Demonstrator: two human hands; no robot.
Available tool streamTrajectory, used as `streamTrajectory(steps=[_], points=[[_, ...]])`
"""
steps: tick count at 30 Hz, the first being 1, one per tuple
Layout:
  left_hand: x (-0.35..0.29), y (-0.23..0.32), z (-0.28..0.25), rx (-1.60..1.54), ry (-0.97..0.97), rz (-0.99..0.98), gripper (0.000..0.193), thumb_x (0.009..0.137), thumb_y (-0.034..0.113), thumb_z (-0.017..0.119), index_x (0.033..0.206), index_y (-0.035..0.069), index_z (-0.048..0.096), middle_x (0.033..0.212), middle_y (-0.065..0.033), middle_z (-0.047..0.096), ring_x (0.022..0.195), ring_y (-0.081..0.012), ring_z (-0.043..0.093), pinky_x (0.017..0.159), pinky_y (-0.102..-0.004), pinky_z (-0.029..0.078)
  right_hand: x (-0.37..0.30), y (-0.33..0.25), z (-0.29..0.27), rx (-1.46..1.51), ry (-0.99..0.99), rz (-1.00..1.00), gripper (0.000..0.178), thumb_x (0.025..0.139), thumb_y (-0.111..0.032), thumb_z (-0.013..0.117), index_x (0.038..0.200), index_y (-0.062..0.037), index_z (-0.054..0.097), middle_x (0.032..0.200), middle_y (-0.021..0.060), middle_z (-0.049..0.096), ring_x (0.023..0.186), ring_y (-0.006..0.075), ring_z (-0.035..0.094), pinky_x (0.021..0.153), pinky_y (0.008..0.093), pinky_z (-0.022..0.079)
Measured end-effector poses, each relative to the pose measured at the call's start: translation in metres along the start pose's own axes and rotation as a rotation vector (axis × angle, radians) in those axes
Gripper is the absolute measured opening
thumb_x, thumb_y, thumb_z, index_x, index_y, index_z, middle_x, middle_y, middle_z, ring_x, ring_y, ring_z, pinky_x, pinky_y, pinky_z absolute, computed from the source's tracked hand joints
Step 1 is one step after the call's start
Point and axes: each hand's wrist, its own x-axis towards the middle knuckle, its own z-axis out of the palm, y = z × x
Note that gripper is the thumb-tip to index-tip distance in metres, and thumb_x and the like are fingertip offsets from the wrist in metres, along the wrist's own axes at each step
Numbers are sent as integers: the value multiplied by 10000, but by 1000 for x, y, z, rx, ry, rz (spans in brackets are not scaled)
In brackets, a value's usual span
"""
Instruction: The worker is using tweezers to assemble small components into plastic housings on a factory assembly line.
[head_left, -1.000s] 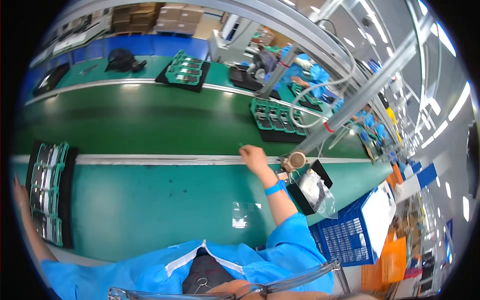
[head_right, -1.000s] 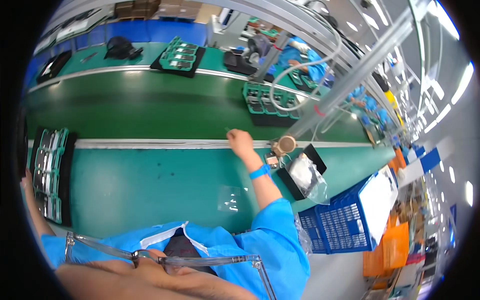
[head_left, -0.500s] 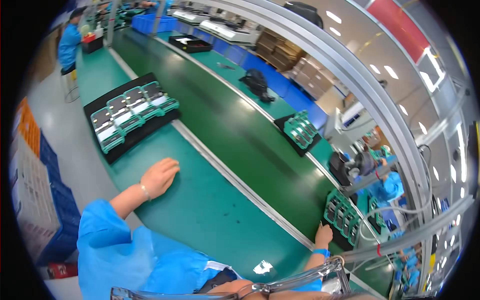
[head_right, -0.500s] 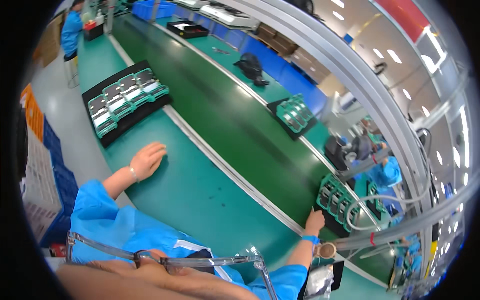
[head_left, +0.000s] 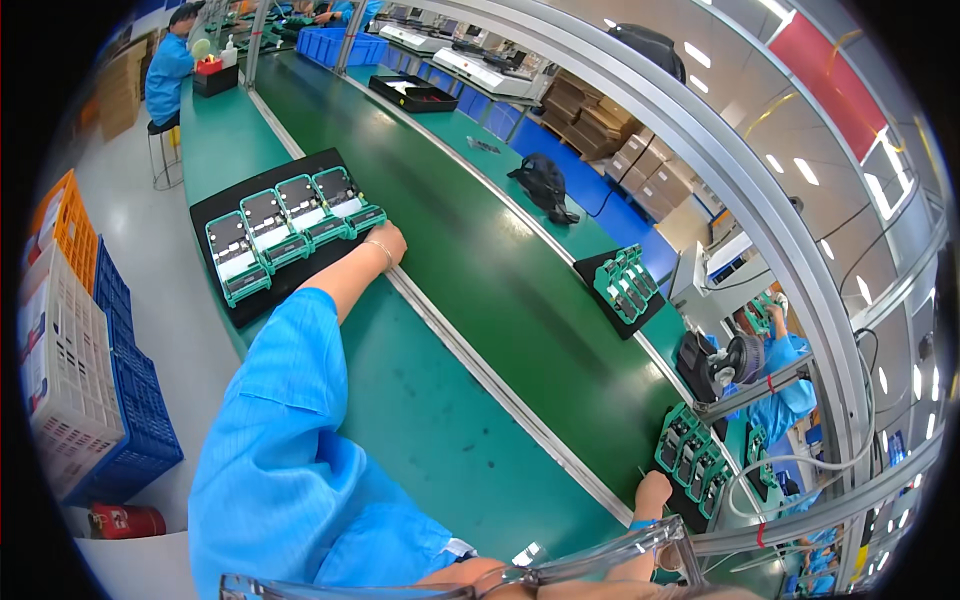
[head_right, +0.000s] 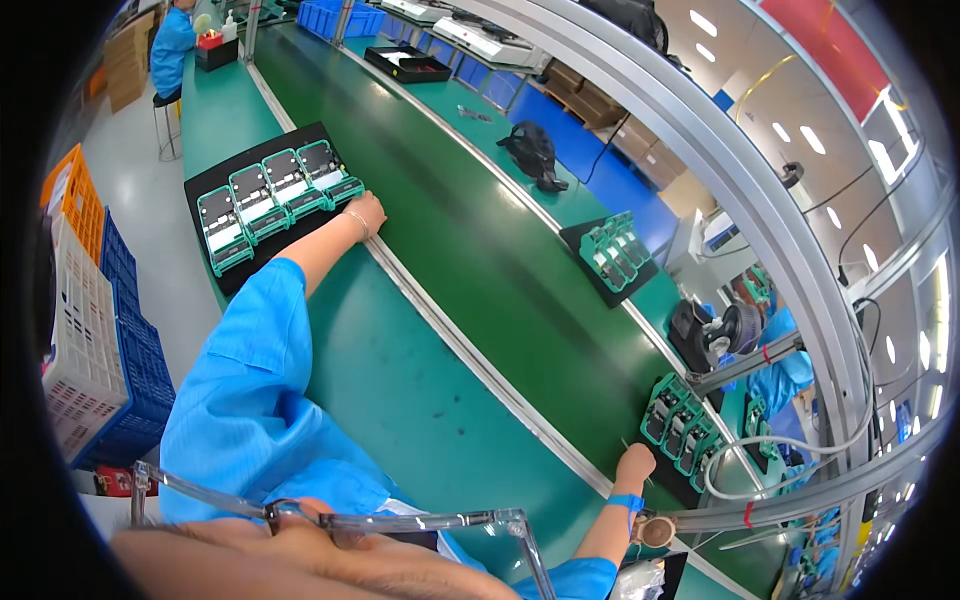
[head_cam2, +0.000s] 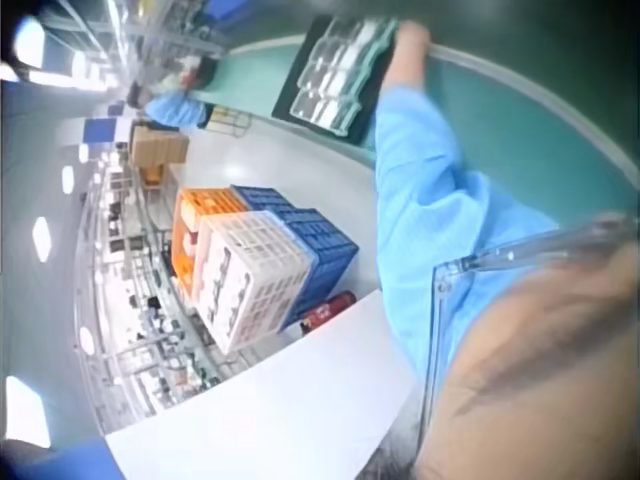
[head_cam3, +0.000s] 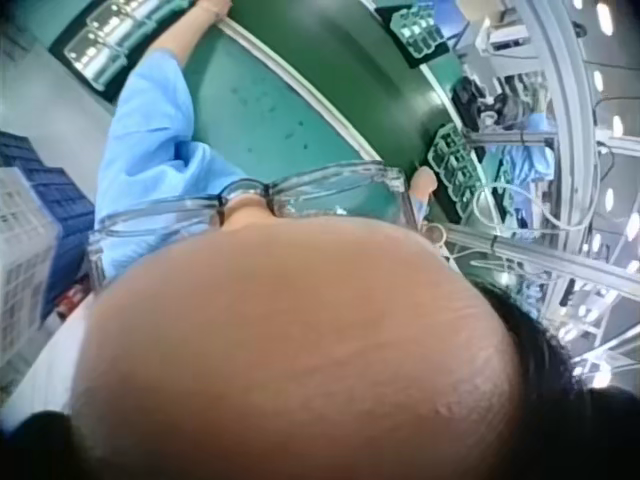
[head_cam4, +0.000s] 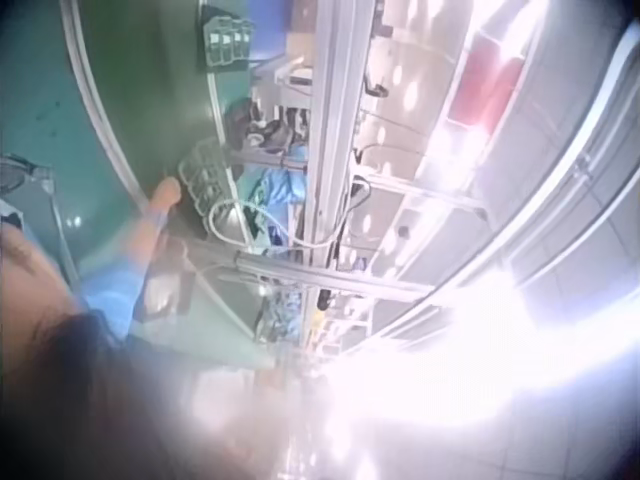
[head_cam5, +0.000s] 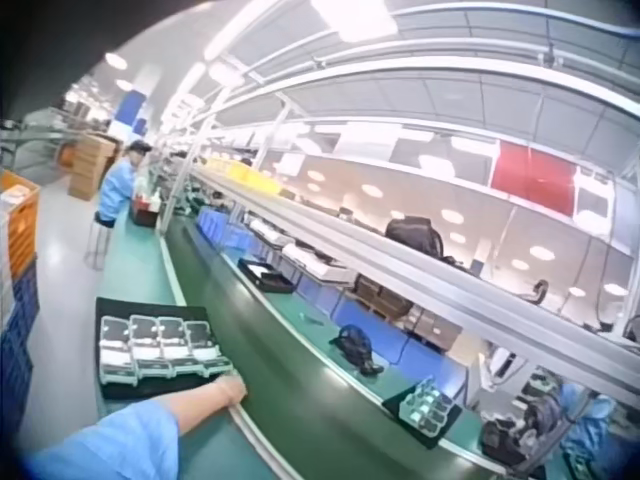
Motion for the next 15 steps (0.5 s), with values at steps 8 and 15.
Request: streamTrajectory(steps=[8, 15], points=[[-2, 2, 32, -99, 143, 1, 404, 1064, 330, 510, 1114, 32, 778, 1198, -195, 691, 1171, -353, 602, 898, -481, 573, -12, -45, -49, 110, 70, -201, 92, 856, -141, 677, 855, -49, 678, 820, 163, 745, 749, 352, 751, 661, 453, 598], [5, -52, 121, -193, 224, -174, 504, 1037, 397, 580, 1228, -59, 676, 1295, -272, 624, 1206, -403, 637, 979, -508, 553, -33, -203, -147, 436, 331, -543, 59, 803, -118, 649, 772, -68, 659, 727, 165, 695, 659, 347, 722, 543, 476, 575]])
